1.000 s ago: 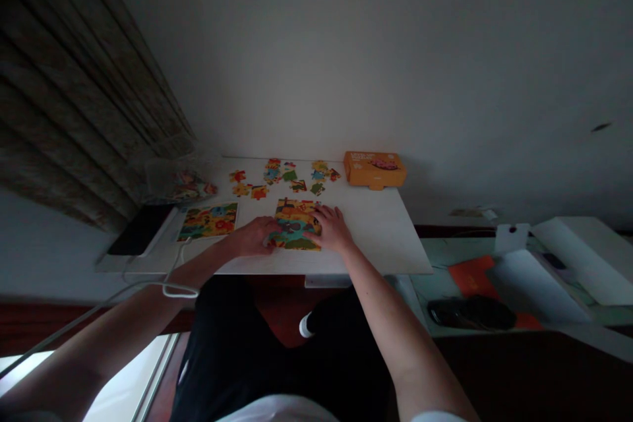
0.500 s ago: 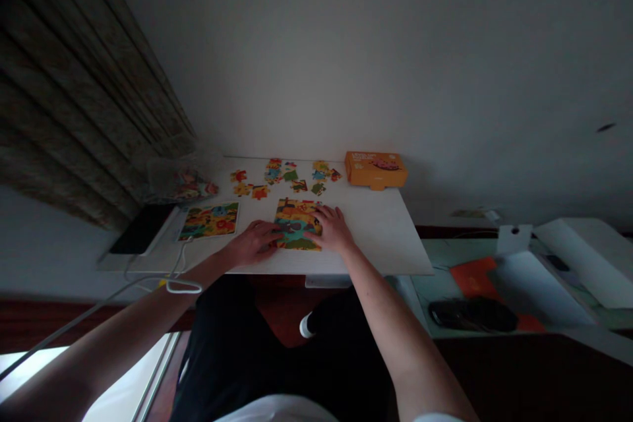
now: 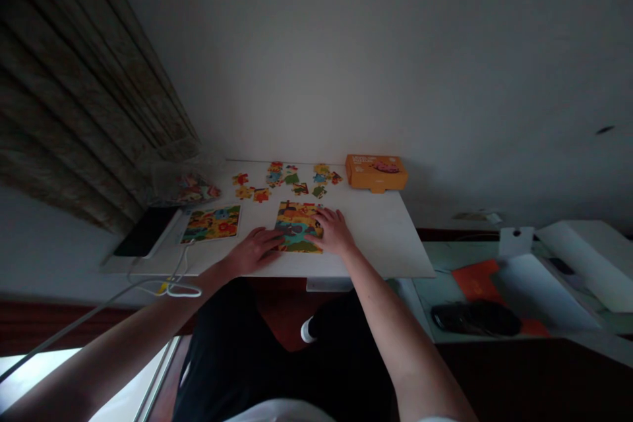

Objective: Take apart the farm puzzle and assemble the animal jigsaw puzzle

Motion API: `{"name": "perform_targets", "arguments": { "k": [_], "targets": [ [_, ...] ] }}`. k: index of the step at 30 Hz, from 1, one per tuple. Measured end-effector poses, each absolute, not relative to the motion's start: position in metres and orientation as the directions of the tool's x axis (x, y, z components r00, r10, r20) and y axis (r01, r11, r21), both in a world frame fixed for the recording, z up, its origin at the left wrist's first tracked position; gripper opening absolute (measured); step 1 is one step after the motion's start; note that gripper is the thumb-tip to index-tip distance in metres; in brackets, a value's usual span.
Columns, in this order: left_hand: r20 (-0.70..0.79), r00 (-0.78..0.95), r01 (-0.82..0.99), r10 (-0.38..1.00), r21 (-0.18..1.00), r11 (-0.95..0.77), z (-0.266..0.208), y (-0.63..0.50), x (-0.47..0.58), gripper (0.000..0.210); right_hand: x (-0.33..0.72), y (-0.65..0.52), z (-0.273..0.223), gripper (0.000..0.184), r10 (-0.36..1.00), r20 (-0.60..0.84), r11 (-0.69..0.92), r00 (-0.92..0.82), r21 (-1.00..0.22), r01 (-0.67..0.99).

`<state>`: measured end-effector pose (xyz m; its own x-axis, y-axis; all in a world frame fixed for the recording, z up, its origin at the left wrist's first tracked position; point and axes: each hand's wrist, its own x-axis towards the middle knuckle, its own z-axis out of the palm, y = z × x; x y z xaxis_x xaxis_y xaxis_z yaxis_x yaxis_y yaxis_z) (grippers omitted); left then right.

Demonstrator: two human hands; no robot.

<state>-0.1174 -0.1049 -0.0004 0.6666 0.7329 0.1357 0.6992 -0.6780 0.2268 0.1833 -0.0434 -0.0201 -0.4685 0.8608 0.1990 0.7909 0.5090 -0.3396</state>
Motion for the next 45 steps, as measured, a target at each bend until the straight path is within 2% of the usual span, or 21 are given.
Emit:
{"name": "perform_targets", "arguments": {
  "k": [7,16,40,45],
  "targets": [
    [0.151,0.631,0.725,0.761,0.237,-0.647,0.002,-0.120,-0.115,0.040,0.181,-0.049,-0.015,0.056,0.858,0.178,0.514,-0.482,-0.337,0.789],
    [0.228,0.582,0.739,0.780,0.251,-0.625,0.008,-0.152,-0.130,0.029,0.154,-0.074,-0.012,0.059,0.816,0.168,0.574,-0.554,-0.350,0.740],
    [0.250,0.640,0.696,0.727,0.211,-0.686,0.011,-0.147,-0.155,0.027,0.133,-0.079,-0.009,0.059,0.806,0.162,0.585,-0.569,-0.357,0.728],
    [0.300,0.560,0.739,0.772,0.242,-0.629,0.000,-0.125,-0.155,0.032,0.134,-0.078,-0.010,0.057,0.803,0.175,0.591,-0.569,-0.356,0.724]
  ]
}}
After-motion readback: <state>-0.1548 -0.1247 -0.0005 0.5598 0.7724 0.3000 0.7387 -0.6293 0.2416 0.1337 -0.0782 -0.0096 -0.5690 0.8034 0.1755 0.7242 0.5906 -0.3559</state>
